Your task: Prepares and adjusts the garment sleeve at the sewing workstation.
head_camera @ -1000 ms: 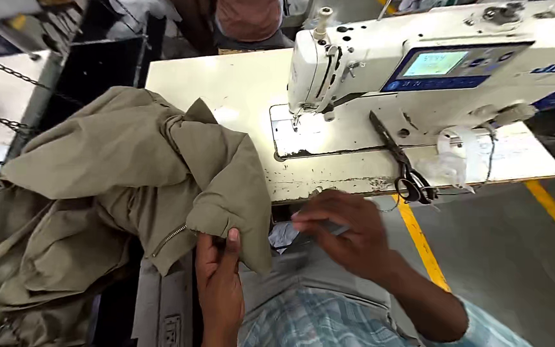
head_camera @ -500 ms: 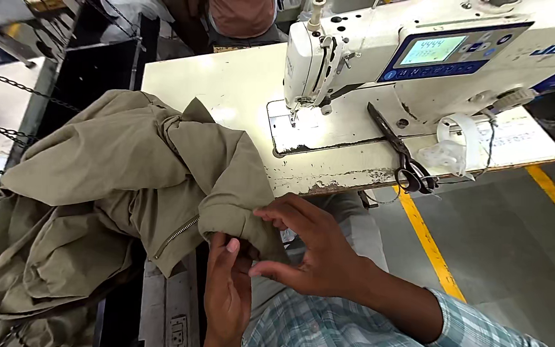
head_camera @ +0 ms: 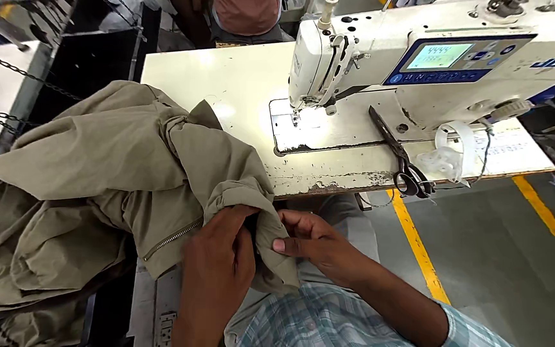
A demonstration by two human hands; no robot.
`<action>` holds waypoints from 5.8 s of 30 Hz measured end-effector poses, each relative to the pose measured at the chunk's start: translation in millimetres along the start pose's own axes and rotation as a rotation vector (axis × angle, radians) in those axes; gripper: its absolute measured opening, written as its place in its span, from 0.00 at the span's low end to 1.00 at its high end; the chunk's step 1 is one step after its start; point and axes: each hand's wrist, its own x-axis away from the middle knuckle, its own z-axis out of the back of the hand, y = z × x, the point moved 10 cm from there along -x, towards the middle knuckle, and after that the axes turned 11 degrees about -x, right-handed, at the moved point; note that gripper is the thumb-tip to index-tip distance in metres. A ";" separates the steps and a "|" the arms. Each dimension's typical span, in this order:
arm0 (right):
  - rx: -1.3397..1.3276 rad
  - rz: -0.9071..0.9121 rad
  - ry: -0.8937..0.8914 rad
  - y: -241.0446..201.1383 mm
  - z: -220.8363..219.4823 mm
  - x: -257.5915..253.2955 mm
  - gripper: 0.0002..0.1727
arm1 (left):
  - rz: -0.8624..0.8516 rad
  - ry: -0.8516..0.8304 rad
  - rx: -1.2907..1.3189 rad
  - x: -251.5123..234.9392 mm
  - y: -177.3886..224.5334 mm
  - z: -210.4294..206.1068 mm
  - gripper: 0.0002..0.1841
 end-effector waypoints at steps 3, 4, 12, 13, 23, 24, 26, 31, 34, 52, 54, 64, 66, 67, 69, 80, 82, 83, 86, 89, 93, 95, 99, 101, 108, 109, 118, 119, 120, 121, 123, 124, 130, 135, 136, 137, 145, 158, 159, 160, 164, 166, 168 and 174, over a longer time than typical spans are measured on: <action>-0.033 0.023 0.079 2.3 16.9 5.0 0.11 | 0.013 -0.036 0.188 10.7 -3.3 -8.3 0.15; -0.038 0.021 0.099 2.8 21.0 7.1 0.11 | 0.042 -0.041 0.276 14.7 -5.8 -10.7 0.14; 0.537 0.049 0.204 0.2 34.7 4.1 0.17 | 0.259 -0.194 0.628 43.4 -11.8 -55.4 0.12; 0.575 0.059 0.209 0.0 36.3 2.5 0.17 | 0.263 -0.188 0.603 44.6 -12.9 -55.1 0.11; 0.625 0.151 0.235 -10.7 32.4 9.6 0.15 | 0.299 -0.062 0.319 51.5 -13.0 -43.8 0.13; 0.650 0.162 0.234 -11.5 31.1 10.3 0.15 | 0.305 -0.074 0.293 51.2 -13.5 -47.9 0.13; 0.706 0.194 0.235 -14.2 29.0 12.1 0.15 | 0.313 -0.084 0.288 49.9 -15.0 -52.7 0.11; 0.862 0.294 0.221 -21.0 18.7 15.5 0.16 | 0.243 0.022 0.075 47.9 -14.4 -45.9 0.10; 0.825 0.247 0.231 -19.0 23.5 15.3 0.17 | 0.205 0.117 0.026 46.3 -16.5 -30.9 0.11; 0.830 0.332 0.244 -24.8 19.8 18.8 0.14 | 0.229 0.018 0.009 45.0 -10.0 -37.4 0.10; 0.888 0.349 0.257 -26.3 19.9 19.7 0.14 | 0.229 0.050 0.036 44.7 -16.7 -31.4 0.10; 0.798 0.276 0.223 -25.7 31.5 18.3 0.15 | -0.094 0.126 0.074 52.5 12.9 -30.3 0.08; 0.803 0.290 0.204 -25.8 29.7 18.9 0.14 | -0.208 0.120 0.096 56.5 25.1 -37.1 0.08; 0.804 0.292 0.190 -24.9 28.2 19.4 0.13 | -0.224 0.117 0.124 57.7 26.7 -38.5 0.08; 0.803 0.274 0.173 -22.9 28.1 20.1 0.14 | -0.179 0.153 0.187 56.8 21.3 -32.2 0.09; 0.997 0.294 0.218 -27.9 26.4 23.8 0.17 | -0.063 0.102 -0.154 43.2 10.7 -31.7 0.10; 1.048 0.322 0.214 -29.8 25.0 25.3 0.18 | -0.061 0.044 -0.106 40.7 6.2 -31.6 0.12; 1.074 0.339 0.213 -31.1 24.7 26.0 0.18 | -0.060 0.007 -0.069 40.0 3.8 -32.1 0.13; 1.127 0.378 0.219 -35.7 24.7 28.6 0.18 | -0.056 -0.097 0.049 40.0 3.1 -37.0 0.14; 1.143 0.413 0.229 -40.2 24.1 29.5 0.18 | -0.081 -0.088 0.105 39.2 11.5 -42.5 0.13; 1.078 0.413 0.216 -39.5 20.1 27.4 0.15 | -0.099 -0.081 0.361 40.2 19.4 -57.6 0.10; 1.007 0.381 0.179 -35.2 19.8 25.6 0.12 | -0.068 -0.087 0.533 40.6 17.8 -65.0 0.11; 0.949 0.313 0.156 -29.9 25.1 22.3 0.12 | 0.021 -0.134 0.801 38.1 6.4 -71.2 0.11; 0.956 0.300 0.144 -27.5 22.9 20.0 0.11 | 0.028 -0.186 0.849 38.6 5.6 -73.6 0.10; 1.071 0.302 0.135 -24.7 17.6 17.1 0.12 | -0.349 -0.178 -0.081 42.7 39.5 -52.6 0.06; 1.166 0.320 0.158 -25.7 19.0 19.1 0.11 | -0.338 -0.172 -0.191 37.7 28.0 -45.4 0.06; 1.290 0.658 0.347 -40.3 -4.7 40.0 0.16 | 0.153 -0.410 0.455 56.9 10.8 -39.6 0.32; 1.307 0.722 0.347 -39.8 -12.5 42.4 0.15 | 0.225 -0.343 0.514 62.7 4.8 -47.1 0.36; 1.335 0.768 0.330 -36.6 -20.4 44.4 0.14 | 0.308 -0.255 0.571 66.7 -2.7 -51.0 0.38; 1.361 0.795 0.295 -31.4 -27.5 45.2 0.13 | 0.398 -0.168 0.644 68.2 -9.4 -51.6 0.35; 1.381 0.782 0.193 -16.7 -37.5 45.5 0.17 | 0.571 -0.018 0.841 67.0 -22.1 -50.0 0.15; 1.367 0.746 0.138 -8.2 -39.6 46.0 0.21 | 0.656 0.042 0.938 67.7 -30.7 -49.3 0.08; 1.169 0.511 -0.040 13.2 -25.2 43.7 0.20 | 0.882 0.143 1.221 76.8 -54.3 -56.7 0.09; 0.878 0.617 0.122 -22.6 -11.8 43.7 0.09 | 0.712 0.096 1.046 68.1 -33.0 -53.9 0.27; 0.829 0.641 0.172 -32.3 -7.7 43.7 0.08 | 0.688 0.097 1.054 67.0 -30.8 -53.7 0.26; 0.799 0.655 0.210 -40.9 -4.2 43.3 0.07 | 0.669 0.098 1.067 66.2 -29.4 -53.5 0.25; 0.985 0.669 0.292 -53.8 -4.3 38.8 0.04 | 0.590 0.069 1.110 60.7 -16.8 -54.2 0.22; 0.974 0.428 0.281 -44.1 6.1 34.0 0.09 | 0.468 0.002 0.981 49.6 6.1 -54.7 0.22; 0.832 0.388 0.284 -47.0 14.1 34.8 0.10 | 0.470 -0.003 0.980 49.2 7.6 -54.9 0.21; 0.734 0.392 0.319 -52.1 22.5 38.1 0.10 | 0.475 0.003 0.971 49.9 8.1 -54.9 0.20; 0.667 0.515 0.419 -79.9 37.7 55.2 0.07 | 0.465 0.005 0.958 53.5 4.9 -56.2 0.20; 0.789 0.538 0.369 -84.7 32.6 58.2 0.10 | 0.464 0.000 0.952 54.2 3.0 -55.0 0.20; 0.944 0.580 0.278 -81.6 22.7 55.2 0.17 | 0.444 -0.007 0.933 54.3 3.8 -52.3 0.20; 1.266 0.711 0.145 -62.3 -10.2 36.3 0.09 | 0.269 0.025 0.565 51.9 7.5 -30.1 0.29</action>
